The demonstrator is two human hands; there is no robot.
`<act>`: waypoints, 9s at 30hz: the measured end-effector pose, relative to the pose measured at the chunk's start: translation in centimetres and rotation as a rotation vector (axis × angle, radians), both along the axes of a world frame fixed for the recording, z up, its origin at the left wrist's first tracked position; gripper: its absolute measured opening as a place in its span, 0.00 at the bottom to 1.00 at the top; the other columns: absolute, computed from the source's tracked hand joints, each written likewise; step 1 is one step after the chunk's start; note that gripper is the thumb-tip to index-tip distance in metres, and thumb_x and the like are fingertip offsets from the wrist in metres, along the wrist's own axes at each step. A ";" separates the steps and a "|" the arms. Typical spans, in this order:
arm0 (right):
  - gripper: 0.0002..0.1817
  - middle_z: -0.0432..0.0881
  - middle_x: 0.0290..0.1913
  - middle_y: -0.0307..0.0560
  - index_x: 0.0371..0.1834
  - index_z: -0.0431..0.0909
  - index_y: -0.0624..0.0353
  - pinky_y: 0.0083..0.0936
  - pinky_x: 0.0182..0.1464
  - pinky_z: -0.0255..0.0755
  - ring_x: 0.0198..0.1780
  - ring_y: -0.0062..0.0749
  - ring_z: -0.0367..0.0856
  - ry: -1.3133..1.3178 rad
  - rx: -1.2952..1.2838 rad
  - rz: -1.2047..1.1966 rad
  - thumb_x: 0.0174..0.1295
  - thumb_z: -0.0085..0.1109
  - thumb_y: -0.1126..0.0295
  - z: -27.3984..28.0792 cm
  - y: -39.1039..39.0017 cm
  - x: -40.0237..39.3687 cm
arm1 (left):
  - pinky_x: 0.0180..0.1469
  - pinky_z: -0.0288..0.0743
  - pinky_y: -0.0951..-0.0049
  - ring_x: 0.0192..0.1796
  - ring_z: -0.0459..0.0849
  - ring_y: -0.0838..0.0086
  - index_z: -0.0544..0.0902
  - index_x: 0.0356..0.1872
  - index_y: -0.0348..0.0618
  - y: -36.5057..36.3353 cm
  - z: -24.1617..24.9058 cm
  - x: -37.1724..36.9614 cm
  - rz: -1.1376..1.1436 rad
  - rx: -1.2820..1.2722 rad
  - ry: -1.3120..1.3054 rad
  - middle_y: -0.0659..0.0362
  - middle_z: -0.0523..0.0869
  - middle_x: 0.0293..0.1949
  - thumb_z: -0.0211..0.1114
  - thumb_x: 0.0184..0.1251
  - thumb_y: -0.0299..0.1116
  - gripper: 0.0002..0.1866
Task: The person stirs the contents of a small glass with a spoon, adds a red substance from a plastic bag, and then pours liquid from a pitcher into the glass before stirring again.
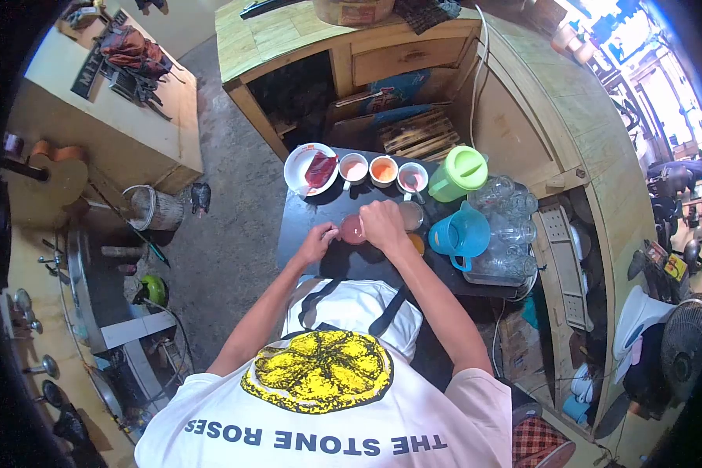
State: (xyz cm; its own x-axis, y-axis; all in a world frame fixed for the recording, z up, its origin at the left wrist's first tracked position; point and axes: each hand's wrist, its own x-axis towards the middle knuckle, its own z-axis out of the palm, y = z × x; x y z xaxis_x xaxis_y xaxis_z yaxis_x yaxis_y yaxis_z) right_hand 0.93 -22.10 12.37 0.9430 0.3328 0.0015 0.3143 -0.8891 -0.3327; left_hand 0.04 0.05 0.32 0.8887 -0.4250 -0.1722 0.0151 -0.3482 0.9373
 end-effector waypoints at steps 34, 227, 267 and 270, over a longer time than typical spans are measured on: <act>0.08 0.85 0.29 0.60 0.23 0.85 0.62 0.47 0.37 0.79 0.34 0.55 0.87 0.050 0.067 0.111 0.50 0.66 0.68 -0.7 0.3 -0.8 | 0.47 0.76 0.65 0.39 0.84 0.63 0.82 0.36 0.32 -0.2 -0.2 -0.2 0.011 0.004 -0.020 0.49 0.86 0.33 0.56 0.74 0.32 0.13; 0.12 0.83 0.24 0.58 0.20 0.85 0.59 0.48 0.40 0.74 0.29 0.55 0.82 -0.119 0.078 0.029 0.55 0.63 0.64 -0.2 0.2 -1.5 | 0.48 0.77 0.66 0.40 0.85 0.65 0.82 0.37 0.31 -0.3 0.0 -0.3 0.029 -0.006 -0.022 0.50 0.87 0.34 0.56 0.74 0.32 0.13; 0.10 0.84 0.26 0.59 0.25 0.88 0.60 0.47 0.38 0.76 0.32 0.55 0.84 0.009 0.034 -0.006 0.57 0.64 0.65 -1.0 -0.5 -1.3 | 0.49 0.76 0.66 0.41 0.85 0.65 0.82 0.37 0.33 -0.3 -0.1 -0.3 0.024 0.010 -0.014 0.50 0.87 0.34 0.55 0.74 0.34 0.13; 0.11 0.84 0.26 0.59 0.25 0.87 0.61 0.46 0.39 0.76 0.32 0.55 0.84 0.055 0.106 0.007 0.57 0.64 0.65 -0.7 -0.6 -1.3 | 0.49 0.76 0.67 0.41 0.85 0.65 0.82 0.36 0.32 -0.4 0.1 -0.3 0.024 -0.002 -0.018 0.50 0.86 0.34 0.55 0.74 0.33 0.13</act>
State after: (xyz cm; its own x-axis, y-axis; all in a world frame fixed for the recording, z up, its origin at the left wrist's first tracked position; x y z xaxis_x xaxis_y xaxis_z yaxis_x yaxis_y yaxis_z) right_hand -0.34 -22.69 11.66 0.9402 0.3404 -0.0146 0.2994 -0.8458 -0.4415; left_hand -0.31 -0.30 0.38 0.9016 -0.4037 -0.1557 0.0069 -0.3462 0.9381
